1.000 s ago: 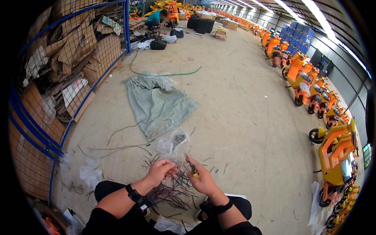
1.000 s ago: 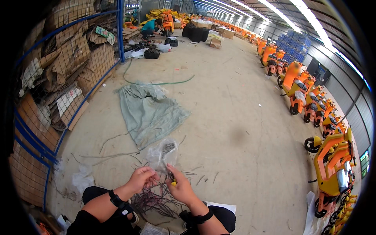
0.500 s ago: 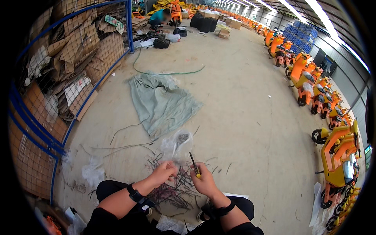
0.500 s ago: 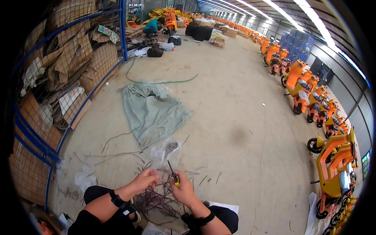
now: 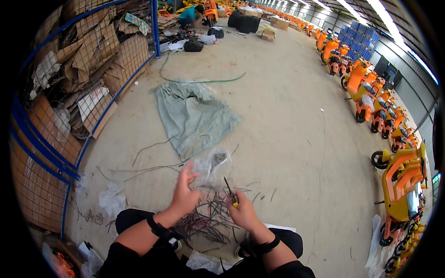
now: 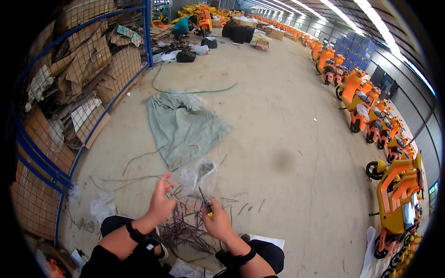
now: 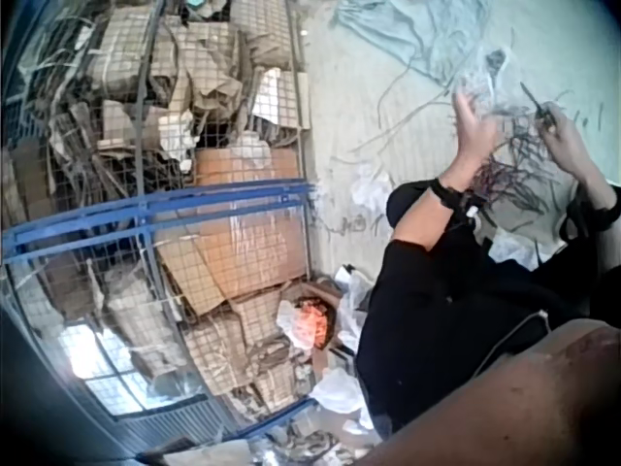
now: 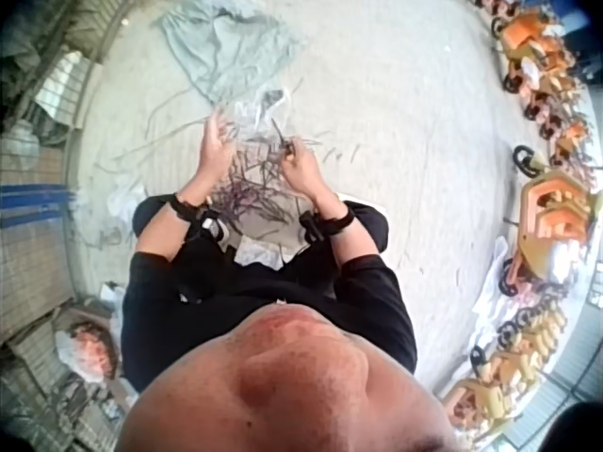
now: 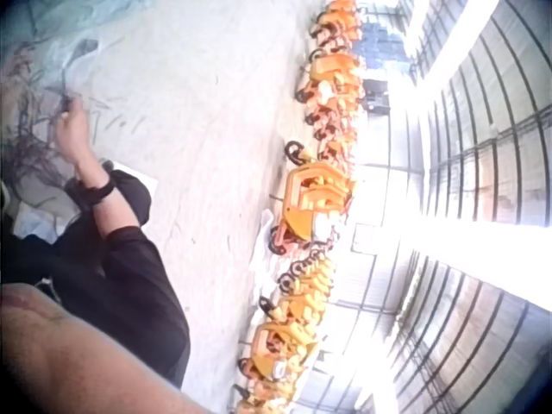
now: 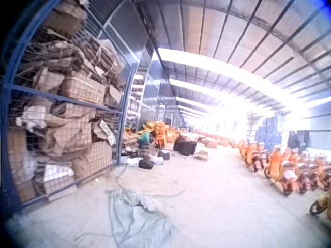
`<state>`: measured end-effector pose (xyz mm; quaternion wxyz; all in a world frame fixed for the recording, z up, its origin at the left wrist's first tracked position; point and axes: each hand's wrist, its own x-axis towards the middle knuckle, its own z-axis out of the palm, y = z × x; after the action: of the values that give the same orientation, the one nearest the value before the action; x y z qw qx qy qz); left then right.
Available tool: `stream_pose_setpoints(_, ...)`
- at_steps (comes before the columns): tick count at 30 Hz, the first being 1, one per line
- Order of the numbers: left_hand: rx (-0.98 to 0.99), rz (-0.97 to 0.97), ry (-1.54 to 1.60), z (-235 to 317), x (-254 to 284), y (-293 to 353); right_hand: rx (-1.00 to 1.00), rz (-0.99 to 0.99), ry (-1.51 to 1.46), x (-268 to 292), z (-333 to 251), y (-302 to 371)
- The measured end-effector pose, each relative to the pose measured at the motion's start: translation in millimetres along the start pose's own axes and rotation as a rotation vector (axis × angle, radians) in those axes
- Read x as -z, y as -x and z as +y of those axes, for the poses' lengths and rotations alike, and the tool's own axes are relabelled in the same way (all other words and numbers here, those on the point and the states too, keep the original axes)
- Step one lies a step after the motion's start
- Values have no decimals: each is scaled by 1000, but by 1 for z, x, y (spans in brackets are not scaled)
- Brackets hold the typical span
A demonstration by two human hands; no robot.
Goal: The person sits on the floor of a warehouse and uses yellow-handled wire cutters to strip insulation from thin wires. They repeatedly pick up wires from a pile, cut the ends, and drop the pieces back onto the floor.
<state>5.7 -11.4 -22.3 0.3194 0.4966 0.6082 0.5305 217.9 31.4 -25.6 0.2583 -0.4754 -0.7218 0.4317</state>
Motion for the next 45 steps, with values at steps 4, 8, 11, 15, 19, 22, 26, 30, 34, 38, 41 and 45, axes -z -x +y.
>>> stream_pose_setpoints(4,-130,268,-86,-15,30,-25,16,66,96,7,7,-2)
stream_pose_setpoints(8,-296,-3,-407,-2,15,-9,-29,-40,98,9,1,0)
stream_pose_setpoints(11,-338,-388,-449,-9,-10,12,-48,-171,-14,0,-1,2)
stream_pose_setpoints(15,-69,-503,-201,-5,-25,24,-34,-305,-81,3,6,3)
stream_pose_setpoints(19,216,-556,100,-28,-27,27,-57,-333,-159,2,6,5)
stream_pose_setpoints(22,316,-544,200,-32,-28,28,-48,-319,-161,-2,1,8)
stream_pose_setpoints(26,305,-612,59,-21,-27,23,-116,-319,-287,-12,11,10)
stream_pose_setpoints(30,65,-614,-155,-18,-23,24,-36,-236,-346,-15,18,7)
stream_pose_setpoints(34,35,-589,-181,-12,-19,26,-202,-293,-538,-6,5,0)
stream_pose_setpoints(38,103,-649,-96,-10,-17,23,-368,-348,-732,5,0,0)
stream_pose_setpoints(41,125,-654,-29,-16,-16,26,-384,-394,-795,5,0,1)
stream_pose_setpoints(45,0,-625,-125,-5,-15,30,-384,-464,-821,4,-6,5)
